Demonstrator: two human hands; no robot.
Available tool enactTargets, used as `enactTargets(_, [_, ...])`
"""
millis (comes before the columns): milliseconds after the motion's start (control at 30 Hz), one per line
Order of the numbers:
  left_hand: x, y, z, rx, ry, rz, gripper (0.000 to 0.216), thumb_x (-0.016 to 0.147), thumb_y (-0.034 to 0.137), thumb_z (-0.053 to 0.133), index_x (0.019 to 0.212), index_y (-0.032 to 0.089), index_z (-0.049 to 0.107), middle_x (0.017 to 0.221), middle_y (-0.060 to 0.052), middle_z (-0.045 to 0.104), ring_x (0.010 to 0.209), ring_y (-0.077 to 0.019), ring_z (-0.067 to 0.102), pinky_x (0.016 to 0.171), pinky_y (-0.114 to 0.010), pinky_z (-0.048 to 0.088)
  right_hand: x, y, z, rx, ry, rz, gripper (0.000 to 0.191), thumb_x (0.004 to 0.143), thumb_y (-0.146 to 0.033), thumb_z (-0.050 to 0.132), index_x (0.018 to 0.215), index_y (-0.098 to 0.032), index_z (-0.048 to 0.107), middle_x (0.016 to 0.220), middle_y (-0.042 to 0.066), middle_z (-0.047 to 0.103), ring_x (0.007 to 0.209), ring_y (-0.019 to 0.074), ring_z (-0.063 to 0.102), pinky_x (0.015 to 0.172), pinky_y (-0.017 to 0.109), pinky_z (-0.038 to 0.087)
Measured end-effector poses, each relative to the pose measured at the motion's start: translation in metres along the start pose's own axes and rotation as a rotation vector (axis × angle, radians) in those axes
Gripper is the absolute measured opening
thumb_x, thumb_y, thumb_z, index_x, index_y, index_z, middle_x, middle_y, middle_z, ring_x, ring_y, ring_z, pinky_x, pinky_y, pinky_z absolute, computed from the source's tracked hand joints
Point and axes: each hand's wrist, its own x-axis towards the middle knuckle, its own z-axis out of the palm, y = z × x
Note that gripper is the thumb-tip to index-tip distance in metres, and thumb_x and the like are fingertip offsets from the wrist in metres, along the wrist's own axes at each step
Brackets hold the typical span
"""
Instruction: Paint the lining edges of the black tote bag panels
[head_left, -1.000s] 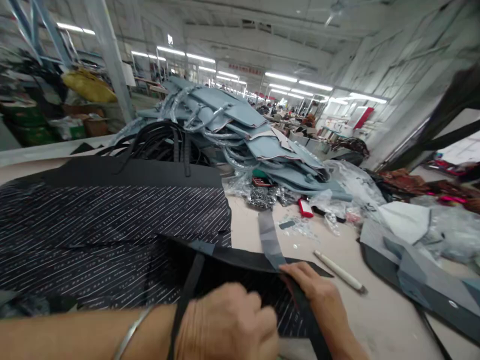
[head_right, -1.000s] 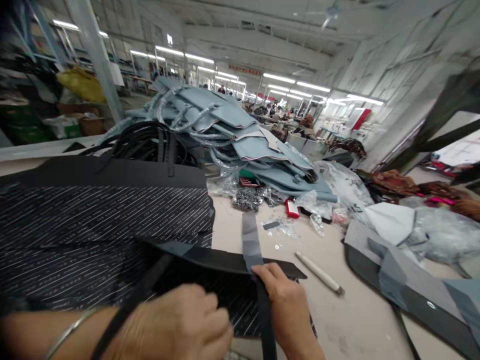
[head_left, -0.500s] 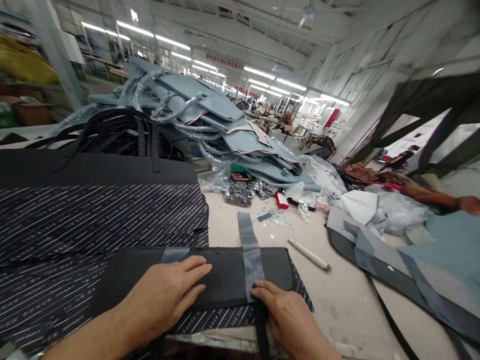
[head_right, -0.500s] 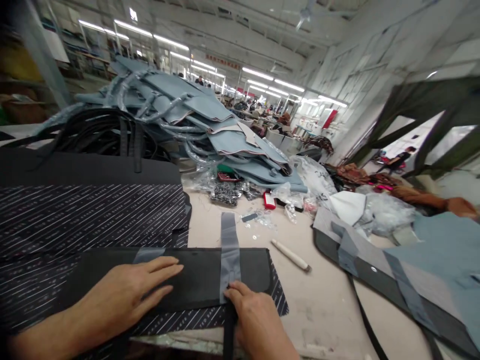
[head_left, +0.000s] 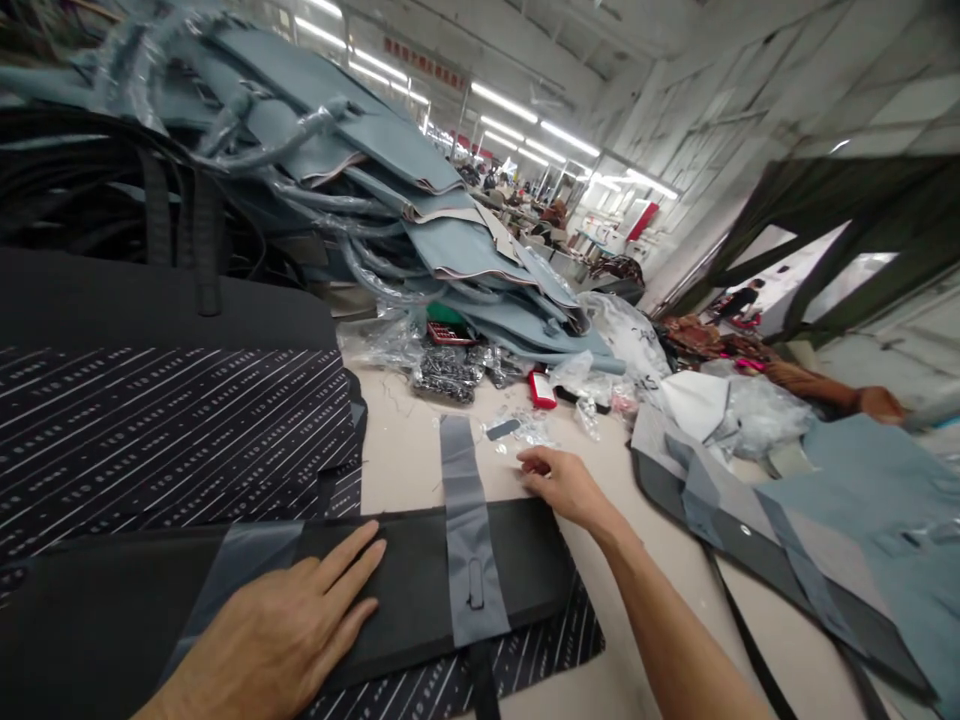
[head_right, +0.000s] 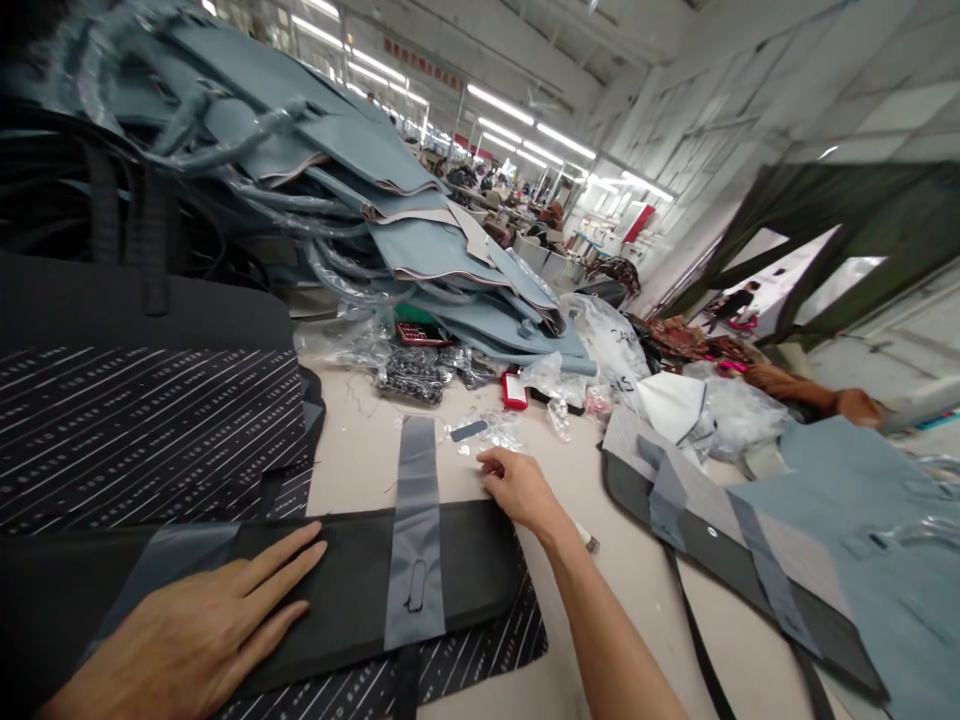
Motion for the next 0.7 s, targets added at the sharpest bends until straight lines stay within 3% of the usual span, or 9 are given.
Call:
enactTargets(167, [-0.004, 0.001, 0.007, -0.036, -0.003, -0.027, 0.041, 0.098, 0.02, 0.037, 0.124, 0.015, 0.068, 0.133, -0.012, 0.064, 0.076, -0.0215, 0.073, 0.059, -0.035, 0.062, 0.021, 0.0, 0.006, -0.057, -0.101, -0.005, 0.034, 0.071, -0.004, 0.062, 0.102, -0.016, 0.072, 0.088, 0.003, 0.074, 0.08, 0.0181, 0.068, 0.072, 0.026, 0.049])
enactTargets(333, [0.0, 0.004, -0.005, -0.116, -0.045, -0.087, 0.039, 0.096, 0.016, 0.041, 0.122, 0.015, 0.069, 0.131, -0.012, 0.066, 0.076, -0.0222, 0.072, 0.059, -0.037, 0.062, 0.024, -0.005, 0.004, -0.14, -0.168, -0.011, 0.031, 0.071, -0.003, 0.057, 0.094, -0.017, 0.072, 0.079, 0.002, 0.072, 0.076, 0.0187, 0.066, 0.07, 0.027, 0.045])
enactTargets(533, [0.002, 0.007, -0.01, -0.225, -0.118, -0.185, 0.038, 0.092, 0.019, 0.052, 0.127, 0.016, 0.065, 0.134, -0.01, 0.064, 0.08, -0.024, 0.071, 0.06, -0.04, 0.061, 0.024, -0.007, 0.005, -0.187, -0.197, 0.019, 0.039, 0.073, -0.005, 0.053, 0.11, -0.014, 0.065, 0.086, 0.005, 0.071, 0.075, 0.019, 0.066, 0.069, 0.027, 0.046])
enactTargets(700, [0.001, 0.007, -0.007, -0.258, -0.131, -0.21, 0.038, 0.093, 0.019, 0.049, 0.127, 0.018, 0.065, 0.137, -0.008, 0.062, 0.081, -0.0236, 0.07, 0.059, -0.039, 0.058, 0.026, -0.012, 0.005, -0.227, -0.22, 0.042, 0.036, 0.072, -0.004, 0.054, 0.103, -0.017, 0.065, 0.076, 0.0, 0.069, 0.073, 0.0173, 0.065, 0.068, 0.025, 0.044])
